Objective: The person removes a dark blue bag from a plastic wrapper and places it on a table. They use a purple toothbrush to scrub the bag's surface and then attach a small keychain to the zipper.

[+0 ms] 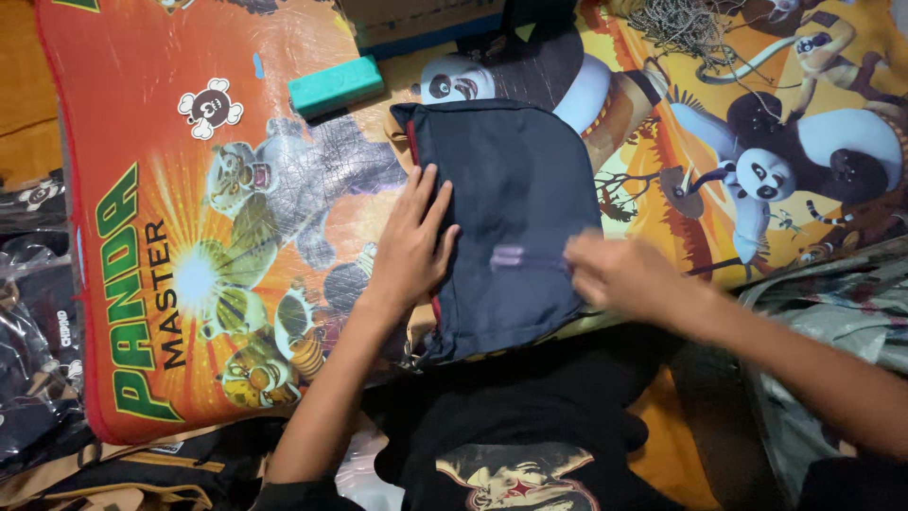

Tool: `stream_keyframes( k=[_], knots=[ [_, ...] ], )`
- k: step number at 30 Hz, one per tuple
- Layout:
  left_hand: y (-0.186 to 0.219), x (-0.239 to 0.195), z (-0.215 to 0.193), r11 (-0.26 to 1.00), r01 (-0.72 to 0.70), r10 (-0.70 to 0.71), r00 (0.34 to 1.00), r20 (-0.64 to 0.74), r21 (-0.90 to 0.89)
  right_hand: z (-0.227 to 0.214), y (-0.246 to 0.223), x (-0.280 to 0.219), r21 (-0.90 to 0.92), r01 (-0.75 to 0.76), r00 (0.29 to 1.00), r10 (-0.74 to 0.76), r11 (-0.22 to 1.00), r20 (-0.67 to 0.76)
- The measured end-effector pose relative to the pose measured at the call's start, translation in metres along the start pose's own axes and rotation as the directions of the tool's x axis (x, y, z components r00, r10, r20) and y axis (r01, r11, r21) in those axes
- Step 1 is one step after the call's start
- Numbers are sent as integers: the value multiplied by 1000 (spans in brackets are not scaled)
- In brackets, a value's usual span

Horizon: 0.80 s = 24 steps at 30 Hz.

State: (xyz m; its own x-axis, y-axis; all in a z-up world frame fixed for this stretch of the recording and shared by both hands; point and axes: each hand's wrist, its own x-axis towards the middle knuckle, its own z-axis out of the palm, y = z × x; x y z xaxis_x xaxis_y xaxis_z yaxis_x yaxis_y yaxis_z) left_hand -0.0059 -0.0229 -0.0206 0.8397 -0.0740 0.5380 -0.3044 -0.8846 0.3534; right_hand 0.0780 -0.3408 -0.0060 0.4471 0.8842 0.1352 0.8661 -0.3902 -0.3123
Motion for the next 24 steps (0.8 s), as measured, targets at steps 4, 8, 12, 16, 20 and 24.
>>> stream_keyframes(
  k=[4, 8, 12, 16, 20, 24],
  knots=[
    [0, -3, 1, 996, 23, -19, 999, 47, -91, -10, 84, 39, -394, -312, 949, 263, 865, -174],
    [-1, -2, -3, 979, 80, -69, 996, 64, -185, -39, 23, 72, -192, -215, 976, 203, 958, -78],
    [0, -1, -5, 964, 109, -98, 994, 57, -241, 0, 45, 72, 78, -55, 998, 53, 995, 29],
    [2, -1, -5, 966, 102, -95, 995, 38, -239, -10, 78, 100, -235, -104, 990, 78, 966, -118],
    [2, -1, -7, 966, 88, -85, 996, 23, -244, 10, 46, 114, -37, -9, 994, 5, 999, -105],
    [1, -2, -6, 956, 93, -96, 995, 4, -278, 20, 68, 132, -130, 59, 990, -75, 990, -118]
  ],
)
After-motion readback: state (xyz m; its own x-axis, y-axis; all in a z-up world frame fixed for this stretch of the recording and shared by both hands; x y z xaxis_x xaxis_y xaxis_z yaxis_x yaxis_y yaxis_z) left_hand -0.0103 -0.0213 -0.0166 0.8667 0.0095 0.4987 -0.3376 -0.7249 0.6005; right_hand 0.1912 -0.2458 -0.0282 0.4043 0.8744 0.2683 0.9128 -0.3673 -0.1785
